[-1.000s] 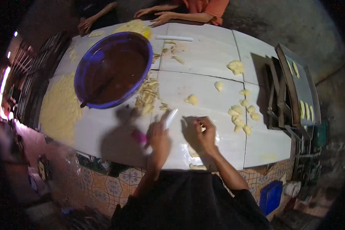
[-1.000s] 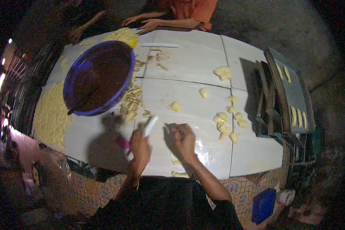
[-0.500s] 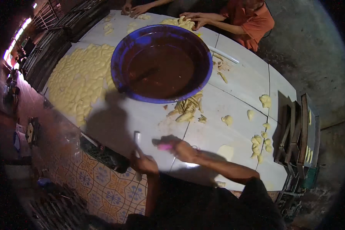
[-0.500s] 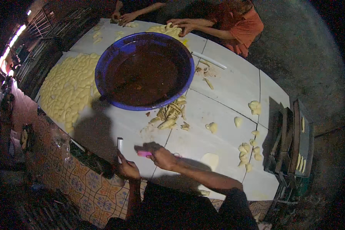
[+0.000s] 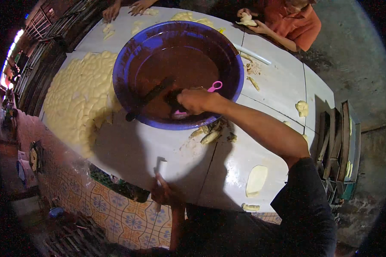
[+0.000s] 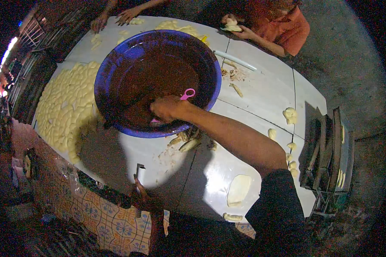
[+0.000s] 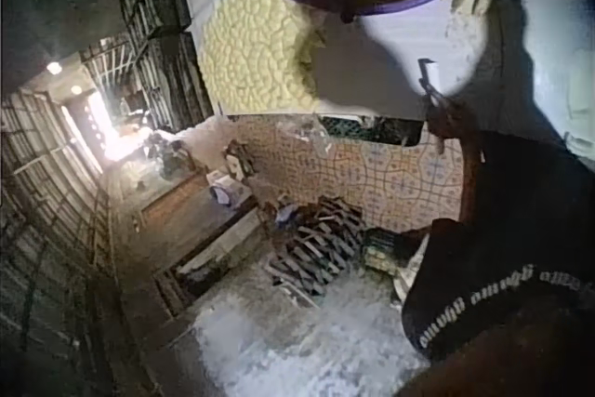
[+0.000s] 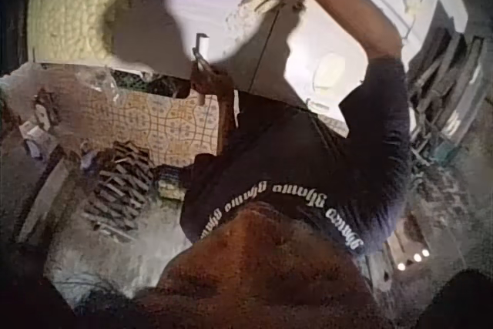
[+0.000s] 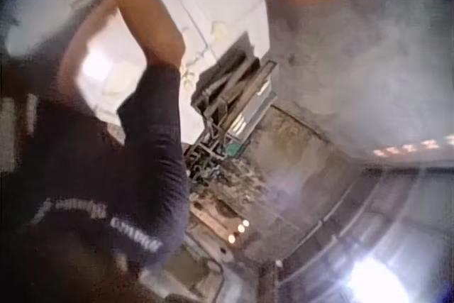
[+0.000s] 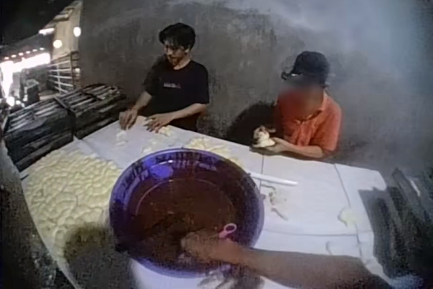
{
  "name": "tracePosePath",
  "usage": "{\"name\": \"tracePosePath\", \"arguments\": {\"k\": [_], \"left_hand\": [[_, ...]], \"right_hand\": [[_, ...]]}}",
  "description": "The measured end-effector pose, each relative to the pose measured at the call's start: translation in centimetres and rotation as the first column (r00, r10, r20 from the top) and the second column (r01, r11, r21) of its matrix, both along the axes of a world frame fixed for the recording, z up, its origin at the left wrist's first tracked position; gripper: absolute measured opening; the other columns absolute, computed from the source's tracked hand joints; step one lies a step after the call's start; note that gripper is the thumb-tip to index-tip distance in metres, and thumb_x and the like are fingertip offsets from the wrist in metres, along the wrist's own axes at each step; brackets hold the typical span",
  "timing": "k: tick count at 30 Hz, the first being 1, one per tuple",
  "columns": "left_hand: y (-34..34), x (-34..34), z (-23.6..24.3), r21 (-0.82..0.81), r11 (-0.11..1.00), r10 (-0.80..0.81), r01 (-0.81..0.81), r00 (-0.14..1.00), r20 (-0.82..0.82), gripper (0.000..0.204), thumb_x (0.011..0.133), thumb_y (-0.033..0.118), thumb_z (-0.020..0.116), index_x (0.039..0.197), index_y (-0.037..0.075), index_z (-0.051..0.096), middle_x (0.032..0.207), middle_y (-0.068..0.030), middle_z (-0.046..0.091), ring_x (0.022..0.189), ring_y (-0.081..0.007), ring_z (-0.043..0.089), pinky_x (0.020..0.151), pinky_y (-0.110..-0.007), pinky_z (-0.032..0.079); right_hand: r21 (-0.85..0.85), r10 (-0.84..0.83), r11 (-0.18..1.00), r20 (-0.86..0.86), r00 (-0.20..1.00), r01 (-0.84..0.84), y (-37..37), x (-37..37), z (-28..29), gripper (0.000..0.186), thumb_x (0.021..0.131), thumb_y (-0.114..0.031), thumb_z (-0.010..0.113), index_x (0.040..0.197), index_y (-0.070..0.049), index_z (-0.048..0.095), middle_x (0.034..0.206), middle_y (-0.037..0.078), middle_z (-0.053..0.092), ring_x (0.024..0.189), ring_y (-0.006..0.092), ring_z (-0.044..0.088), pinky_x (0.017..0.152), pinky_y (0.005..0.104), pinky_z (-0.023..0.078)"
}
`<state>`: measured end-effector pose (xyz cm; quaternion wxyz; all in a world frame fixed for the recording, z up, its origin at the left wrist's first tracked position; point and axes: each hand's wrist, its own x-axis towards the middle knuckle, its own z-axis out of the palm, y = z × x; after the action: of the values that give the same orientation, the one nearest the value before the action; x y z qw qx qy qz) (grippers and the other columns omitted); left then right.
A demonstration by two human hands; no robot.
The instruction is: The person flattens dough pieces using a rolling pin and by hand, spreads filling onto the dough with a spatula, adds banana slices, and rolls the dough into pastries.
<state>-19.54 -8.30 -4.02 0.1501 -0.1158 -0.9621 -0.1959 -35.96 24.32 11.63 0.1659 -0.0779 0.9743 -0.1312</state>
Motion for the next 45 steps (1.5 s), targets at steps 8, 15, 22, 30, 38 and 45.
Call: {"name": "tracePosePath", "arguments": {"k": [8,15,22,30,38,45], "left_hand": [[-2.4,0.1,-7.1,0.064,0.998,-0.015,0.023,0.993,-0.118,0.046,0.093,0.013,0.05,0.137,0.003,0.061,0.122,-0.0259,0.064,0.105,-0.0415,0.062,0.089,-0.051,0.05],[-4.1,-1.7,-14.4,-0.072,0.995,0.064,-0.066,0.997,-0.041,0.048,0.096,0.014,0.055,0.144,0.016,0.057,0.126,-0.0179,0.065,0.112,-0.036,0.062,0.094,-0.052,0.048],[-3.5,-3.8,-13.4,-0.592,0.805,-0.184,0.041,0.966,-0.183,0.064,0.089,0.012,0.062,0.15,0.024,0.048,0.132,-0.0177,0.06,0.115,-0.0345,0.06,0.093,-0.051,0.048],[4.7,-0.9,-4.1,-0.399,0.913,-0.198,0.087,0.949,-0.246,0.059,0.091,0.021,0.06,0.149,0.02,0.05,0.127,-0.0177,0.062,0.11,-0.0348,0.061,0.087,-0.049,0.049],[5.5,0.4,-3.0,-0.326,0.941,-0.213,0.087,0.903,-0.373,0.057,0.088,0.017,0.06,0.145,0.017,0.054,0.121,-0.0183,0.064,0.108,-0.037,0.061,0.091,-0.048,0.049],[5.1,0.8,-4.2,-0.106,0.994,-0.034,0.016,0.984,-0.177,0.057,0.086,0.012,0.059,0.142,0.015,0.056,0.122,-0.0185,0.063,0.111,-0.0374,0.059,0.096,-0.05,0.046]], "right_hand": [[-0.416,0.082,0.909,0.185,0.979,0.002,1.6,3.7,7.9,0.012,0.08,-0.006,0.058,0.083,0.005,0.063,0.066,0.021,0.061,0.066,0.0305,0.064,0.06,0.0441,0.046],[-0.473,-0.137,0.867,0.07,0.988,0.154,1.6,29.1,6.6,0.033,0.08,0.005,0.065,0.11,-0.004,0.073,0.096,0.017,0.067,0.09,0.0327,0.065,0.08,0.0428,0.052],[-0.377,-0.772,0.493,0.226,0.593,0.785,-8.9,48.1,-5.2,0.054,0.1,-0.034,0.064,0.143,-0.003,0.05,0.123,0.021,0.056,0.105,0.028,0.063,0.086,0.0379,0.055],[-0.133,-0.728,0.685,-0.081,0.681,0.716,-9.9,52.6,-9.4,0.055,0.089,-0.015,0.066,0.14,-0.007,0.05,0.137,0.021,0.05,0.114,0.0386,0.057,0.09,0.0454,0.056],[-0.353,-0.583,0.646,0.343,0.736,0.676,-3.2,43.5,-1.1,0.02,0.095,-0.016,0.063,0.106,-0.001,0.071,0.077,0.014,0.07,0.069,0.0257,0.067,0.072,0.0385,0.055],[-0.511,-0.595,0.75,-0.241,0.767,0.421,-4.2,25.9,-9.0,0.025,0.084,-0.015,0.066,0.105,-0.002,0.071,0.089,0.024,0.07,0.083,0.0418,0.069,0.077,0.0465,0.056]]}}
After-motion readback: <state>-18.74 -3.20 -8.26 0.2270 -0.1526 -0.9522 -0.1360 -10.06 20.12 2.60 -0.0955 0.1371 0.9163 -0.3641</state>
